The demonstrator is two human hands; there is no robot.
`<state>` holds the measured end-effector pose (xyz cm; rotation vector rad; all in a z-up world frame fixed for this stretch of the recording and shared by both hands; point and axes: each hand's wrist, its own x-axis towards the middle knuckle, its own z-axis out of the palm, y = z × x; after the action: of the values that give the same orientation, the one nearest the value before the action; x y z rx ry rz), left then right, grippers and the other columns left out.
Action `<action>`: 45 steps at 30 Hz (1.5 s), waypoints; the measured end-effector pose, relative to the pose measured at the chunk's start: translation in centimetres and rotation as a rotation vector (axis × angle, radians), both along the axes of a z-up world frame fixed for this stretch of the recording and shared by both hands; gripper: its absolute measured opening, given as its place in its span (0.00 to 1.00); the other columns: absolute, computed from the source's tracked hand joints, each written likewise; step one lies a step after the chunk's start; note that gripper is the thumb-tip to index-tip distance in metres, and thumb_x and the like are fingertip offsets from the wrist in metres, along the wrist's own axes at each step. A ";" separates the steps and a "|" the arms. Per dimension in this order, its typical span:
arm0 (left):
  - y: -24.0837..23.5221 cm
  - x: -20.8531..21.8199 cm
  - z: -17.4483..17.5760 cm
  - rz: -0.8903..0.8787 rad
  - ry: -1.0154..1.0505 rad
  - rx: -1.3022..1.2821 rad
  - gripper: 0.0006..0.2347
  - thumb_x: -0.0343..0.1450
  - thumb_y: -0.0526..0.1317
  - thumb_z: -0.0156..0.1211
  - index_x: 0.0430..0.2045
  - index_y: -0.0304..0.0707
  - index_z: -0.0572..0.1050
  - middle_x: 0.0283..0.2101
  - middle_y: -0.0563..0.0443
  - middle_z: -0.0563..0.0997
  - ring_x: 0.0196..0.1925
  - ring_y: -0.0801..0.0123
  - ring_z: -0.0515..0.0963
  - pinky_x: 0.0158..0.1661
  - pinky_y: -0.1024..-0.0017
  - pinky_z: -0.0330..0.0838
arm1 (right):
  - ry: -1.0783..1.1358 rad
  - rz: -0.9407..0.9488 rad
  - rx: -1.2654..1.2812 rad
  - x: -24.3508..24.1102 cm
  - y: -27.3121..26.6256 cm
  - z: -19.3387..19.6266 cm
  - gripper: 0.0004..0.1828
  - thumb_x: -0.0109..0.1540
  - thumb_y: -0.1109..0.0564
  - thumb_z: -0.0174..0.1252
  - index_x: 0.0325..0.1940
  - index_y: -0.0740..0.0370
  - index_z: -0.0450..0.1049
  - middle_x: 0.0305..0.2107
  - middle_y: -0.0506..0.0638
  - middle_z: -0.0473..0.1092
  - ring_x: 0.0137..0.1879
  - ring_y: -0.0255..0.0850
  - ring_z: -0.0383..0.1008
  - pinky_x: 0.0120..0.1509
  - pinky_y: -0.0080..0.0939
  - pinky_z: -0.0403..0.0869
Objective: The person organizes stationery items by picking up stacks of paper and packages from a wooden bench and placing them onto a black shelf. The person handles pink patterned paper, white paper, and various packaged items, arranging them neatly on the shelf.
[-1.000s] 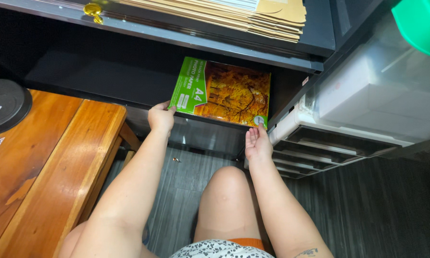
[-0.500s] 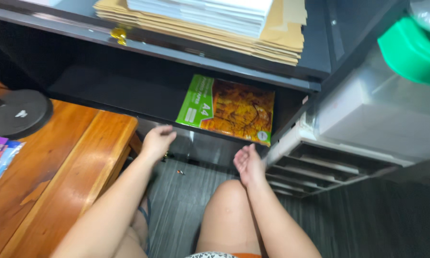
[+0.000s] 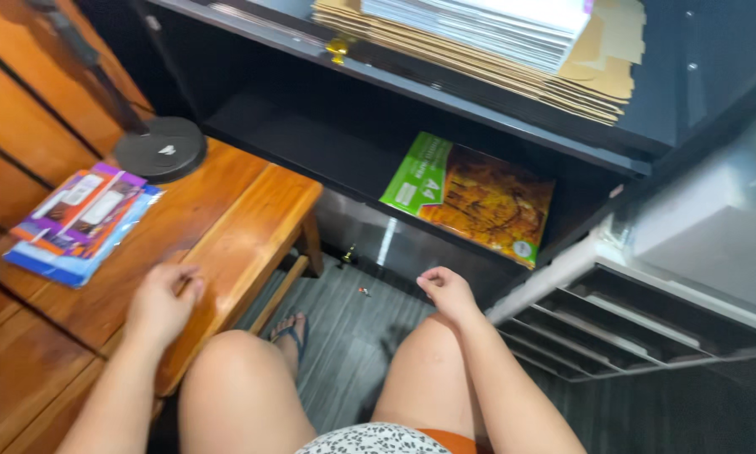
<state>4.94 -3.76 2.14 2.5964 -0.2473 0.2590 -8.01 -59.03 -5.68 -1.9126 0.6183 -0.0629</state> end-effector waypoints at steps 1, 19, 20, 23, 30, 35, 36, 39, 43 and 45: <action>0.2 -0.9 -0.4 0.009 -0.005 0.002 0.13 0.71 0.46 0.67 0.48 0.52 0.84 0.49 0.48 0.83 0.59 0.53 0.81 0.58 0.59 0.75 | -0.005 0.009 0.002 -0.3 0.3 0.9 0.13 0.58 0.47 0.72 0.44 0.52 0.82 0.28 0.49 0.80 0.33 0.34 0.81 0.34 0.31 0.80; -1.3 -6.0 -0.8 0.154 -0.272 0.125 0.07 0.75 0.43 0.58 0.41 0.58 0.83 0.51 0.59 0.83 0.57 0.62 0.83 0.53 0.61 0.77 | 0.293 0.167 -0.438 -6.0 3.4 11.0 0.21 0.57 0.36 0.65 0.52 0.40 0.82 0.41 0.45 0.82 0.56 0.44 0.81 0.58 0.46 0.77; -1.3 -6.1 -0.8 0.152 -0.280 0.110 0.07 0.74 0.43 0.58 0.40 0.58 0.83 0.50 0.60 0.83 0.56 0.63 0.83 0.53 0.62 0.77 | 0.308 0.180 -0.451 -6.2 3.4 11.2 0.21 0.57 0.36 0.65 0.53 0.39 0.82 0.42 0.44 0.82 0.57 0.44 0.81 0.59 0.46 0.77; -1.2 -6.5 -0.3 0.148 -0.290 0.077 0.07 0.74 0.43 0.58 0.39 0.58 0.83 0.48 0.60 0.84 0.56 0.63 0.83 0.52 0.62 0.77 | 0.340 0.211 -0.484 -6.5 3.2 10.8 0.22 0.57 0.35 0.65 0.53 0.37 0.82 0.42 0.43 0.82 0.58 0.43 0.80 0.60 0.46 0.76; -1.0 -7.1 0.5 0.143 -0.282 0.016 0.06 0.72 0.42 0.60 0.37 0.55 0.84 0.47 0.57 0.84 0.54 0.60 0.83 0.52 0.62 0.78 | 0.462 0.289 -0.567 -8.1 6.1 14.4 0.26 0.58 0.33 0.63 0.58 0.36 0.79 0.46 0.43 0.81 0.61 0.44 0.78 0.64 0.48 0.75; -1.0 -7.4 1.7 0.107 -0.124 -0.060 0.11 0.71 0.40 0.54 0.42 0.50 0.83 0.53 0.56 0.83 0.56 0.55 0.80 0.57 0.55 0.70 | 0.598 0.288 -0.586 -9.4 8.3 17.3 0.26 0.59 0.29 0.60 0.58 0.33 0.75 0.52 0.38 0.78 0.60 0.39 0.76 0.61 0.41 0.71; -0.9 -7.2 1.5 0.101 -0.164 -0.043 0.11 0.70 0.40 0.56 0.43 0.50 0.83 0.51 0.55 0.83 0.55 0.54 0.80 0.56 0.54 0.70 | 0.581 0.304 -0.611 -9.5 8.2 17.2 0.27 0.58 0.28 0.60 0.58 0.33 0.75 0.52 0.38 0.78 0.59 0.40 0.77 0.61 0.41 0.72; -0.9 -7.0 1.7 0.125 -0.074 -0.029 0.12 0.71 0.42 0.54 0.44 0.52 0.82 0.53 0.56 0.82 0.57 0.56 0.79 0.56 0.54 0.69 | 0.587 0.298 -0.581 -10.4 8.5 17.9 0.28 0.58 0.28 0.60 0.60 0.33 0.74 0.52 0.37 0.77 0.60 0.38 0.76 0.61 0.40 0.71; -0.9 -6.7 1.6 0.138 -0.047 -0.007 0.13 0.71 0.43 0.54 0.46 0.53 0.83 0.54 0.54 0.82 0.58 0.57 0.79 0.59 0.55 0.69 | 0.550 0.286 -0.584 -11.8 8.8 17.5 0.26 0.58 0.28 0.60 0.57 0.31 0.76 0.49 0.36 0.78 0.58 0.37 0.77 0.60 0.38 0.72; -1.0 -6.8 1.4 0.123 -0.156 0.029 0.12 0.70 0.42 0.56 0.44 0.51 0.83 0.50 0.51 0.83 0.54 0.52 0.81 0.56 0.52 0.71 | 0.511 0.281 -0.587 -12.3 9.0 16.8 0.27 0.58 0.28 0.59 0.58 0.31 0.75 0.48 0.35 0.78 0.56 0.38 0.78 0.58 0.41 0.72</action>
<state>-1.86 -4.73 3.56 2.6265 -0.1468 0.5063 -20.29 -50.06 11.13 -2.5995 0.7090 0.4870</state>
